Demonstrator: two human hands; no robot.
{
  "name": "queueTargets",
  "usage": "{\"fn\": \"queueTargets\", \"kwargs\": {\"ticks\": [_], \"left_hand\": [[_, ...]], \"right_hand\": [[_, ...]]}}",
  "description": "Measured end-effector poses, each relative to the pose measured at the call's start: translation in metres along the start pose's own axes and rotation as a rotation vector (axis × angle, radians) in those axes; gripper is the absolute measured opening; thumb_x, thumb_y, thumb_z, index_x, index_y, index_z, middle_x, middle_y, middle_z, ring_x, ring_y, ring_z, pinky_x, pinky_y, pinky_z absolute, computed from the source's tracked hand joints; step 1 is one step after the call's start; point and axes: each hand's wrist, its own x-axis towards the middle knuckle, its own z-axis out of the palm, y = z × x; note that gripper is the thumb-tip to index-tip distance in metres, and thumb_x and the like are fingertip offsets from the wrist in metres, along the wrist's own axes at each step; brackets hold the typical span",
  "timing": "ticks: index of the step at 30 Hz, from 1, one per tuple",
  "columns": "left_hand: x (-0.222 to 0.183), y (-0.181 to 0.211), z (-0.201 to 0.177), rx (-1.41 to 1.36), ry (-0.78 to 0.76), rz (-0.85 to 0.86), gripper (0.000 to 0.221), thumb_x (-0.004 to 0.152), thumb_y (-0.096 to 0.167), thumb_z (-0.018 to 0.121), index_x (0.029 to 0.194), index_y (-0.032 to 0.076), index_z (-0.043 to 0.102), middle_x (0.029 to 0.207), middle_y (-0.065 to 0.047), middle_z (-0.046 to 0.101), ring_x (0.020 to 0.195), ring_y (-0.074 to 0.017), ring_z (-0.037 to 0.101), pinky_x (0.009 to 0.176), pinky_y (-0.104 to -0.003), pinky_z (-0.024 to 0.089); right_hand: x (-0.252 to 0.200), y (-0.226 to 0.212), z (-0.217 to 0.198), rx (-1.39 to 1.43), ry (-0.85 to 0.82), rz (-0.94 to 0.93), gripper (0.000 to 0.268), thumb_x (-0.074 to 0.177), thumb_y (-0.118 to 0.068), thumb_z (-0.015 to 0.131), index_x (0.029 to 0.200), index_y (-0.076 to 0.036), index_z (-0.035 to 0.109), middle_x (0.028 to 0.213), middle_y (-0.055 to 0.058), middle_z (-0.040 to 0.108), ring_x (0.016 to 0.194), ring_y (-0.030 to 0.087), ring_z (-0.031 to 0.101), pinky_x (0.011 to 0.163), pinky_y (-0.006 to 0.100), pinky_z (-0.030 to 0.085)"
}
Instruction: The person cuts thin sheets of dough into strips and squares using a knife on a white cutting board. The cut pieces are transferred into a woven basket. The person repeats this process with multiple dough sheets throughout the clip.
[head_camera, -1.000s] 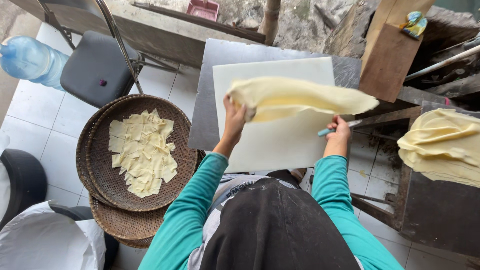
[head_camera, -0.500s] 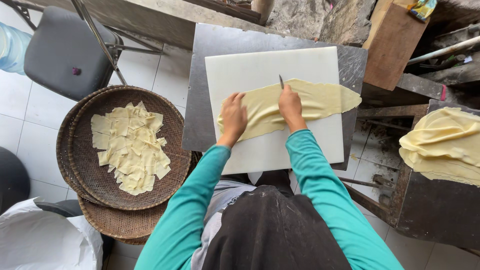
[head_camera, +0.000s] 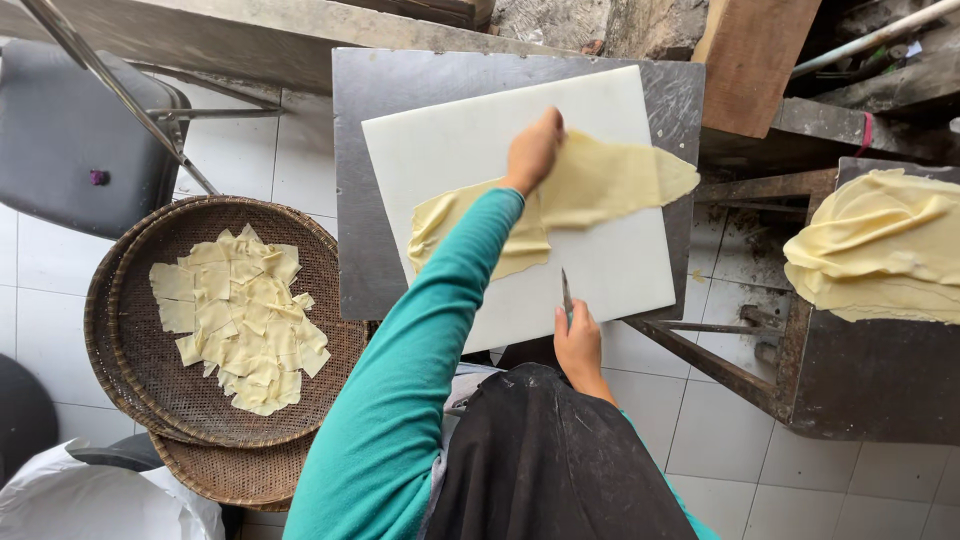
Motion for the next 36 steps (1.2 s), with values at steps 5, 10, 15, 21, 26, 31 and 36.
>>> {"fn": "queueTargets", "kwargs": {"ticks": [5, 10, 15, 21, 26, 31, 36], "left_hand": [[0.029, -0.036, -0.067, -0.007, 0.474, 0.149, 0.043, 0.089, 0.017, 0.075, 0.126, 0.010, 0.055, 0.116, -0.014, 0.067, 0.108, -0.0378, 0.063, 0.088, -0.048, 0.049], [-0.100, -0.064, -0.131, 0.130, 0.539, 0.128, 0.054, 0.091, 0.017, 0.078, 0.136, 0.007, 0.051, 0.134, -0.017, 0.057, 0.127, -0.0372, 0.053, 0.106, -0.048, 0.045], [-0.250, -0.063, -0.114, 0.293, 0.297, -0.243, 0.085, 0.072, 0.041, 0.089, 0.138, 0.006, 0.046, 0.125, -0.018, 0.052, 0.116, -0.0354, 0.051, 0.091, -0.049, 0.042], [-0.279, -0.040, -0.050, 0.194, 0.245, -0.238, 0.079, 0.076, 0.034, 0.088, 0.140, 0.012, 0.048, 0.125, -0.010, 0.054, 0.117, -0.0313, 0.054, 0.093, -0.047, 0.043], [-0.266, -0.032, -0.047, 0.140, 0.319, 0.007, 0.097, 0.074, 0.037, 0.092, 0.155, 0.023, 0.041, 0.150, -0.010, 0.044, 0.132, -0.0343, 0.045, 0.109, -0.057, 0.038], [-0.220, -0.039, -0.067, 0.477, -0.087, 0.074, 0.124, 0.050, 0.051, 0.097, 0.155, 0.040, 0.031, 0.168, -0.004, 0.016, 0.154, -0.0369, 0.009, 0.114, -0.080, 0.005], [-0.197, -0.041, -0.070, 0.593, -0.277, -0.001, 0.130, 0.050, 0.057, 0.095, 0.158, 0.050, 0.025, 0.172, 0.000, 0.007, 0.158, -0.0347, -0.001, 0.116, -0.081, -0.003]], "right_hand": [[0.067, -0.027, 0.026, -0.004, 0.105, 0.018, 0.041, 0.090, -0.028, 0.073, 0.116, 0.002, 0.062, 0.111, 0.022, 0.061, 0.094, 0.040, 0.065, 0.078, 0.047, 0.052], [0.122, -0.025, 0.065, -0.089, 0.039, -0.006, 0.028, 0.090, -0.025, 0.074, 0.103, -0.002, 0.063, 0.110, 0.022, 0.064, 0.091, 0.041, 0.067, 0.075, 0.049, 0.053], [0.114, 0.034, 0.026, -0.132, 0.069, 0.042, 0.028, 0.093, -0.024, 0.073, 0.110, -0.004, 0.063, 0.094, 0.022, 0.073, 0.088, 0.047, 0.068, 0.074, 0.054, 0.052], [0.087, 0.060, -0.063, -0.304, 0.128, -0.127, 0.044, 0.090, -0.024, 0.074, 0.120, 0.003, 0.057, 0.108, 0.031, 0.063, 0.078, 0.046, 0.066, 0.070, 0.056, 0.052], [0.105, 0.002, -0.050, -0.430, -0.319, -0.497, 0.026, 0.103, -0.022, 0.048, 0.123, -0.012, 0.061, 0.098, 0.018, 0.073, 0.083, 0.041, 0.069, 0.068, 0.054, 0.054], [0.138, -0.038, 0.020, -0.681, -0.472, -0.724, 0.016, 0.102, -0.022, 0.052, 0.113, -0.014, 0.060, 0.092, 0.016, 0.072, 0.078, 0.037, 0.072, 0.062, 0.050, 0.057], [0.161, 0.010, -0.006, -0.795, -0.462, -0.834, 0.026, 0.091, -0.008, 0.055, 0.116, -0.015, 0.060, 0.088, 0.012, 0.071, 0.077, 0.033, 0.073, 0.058, 0.046, 0.057]]}}
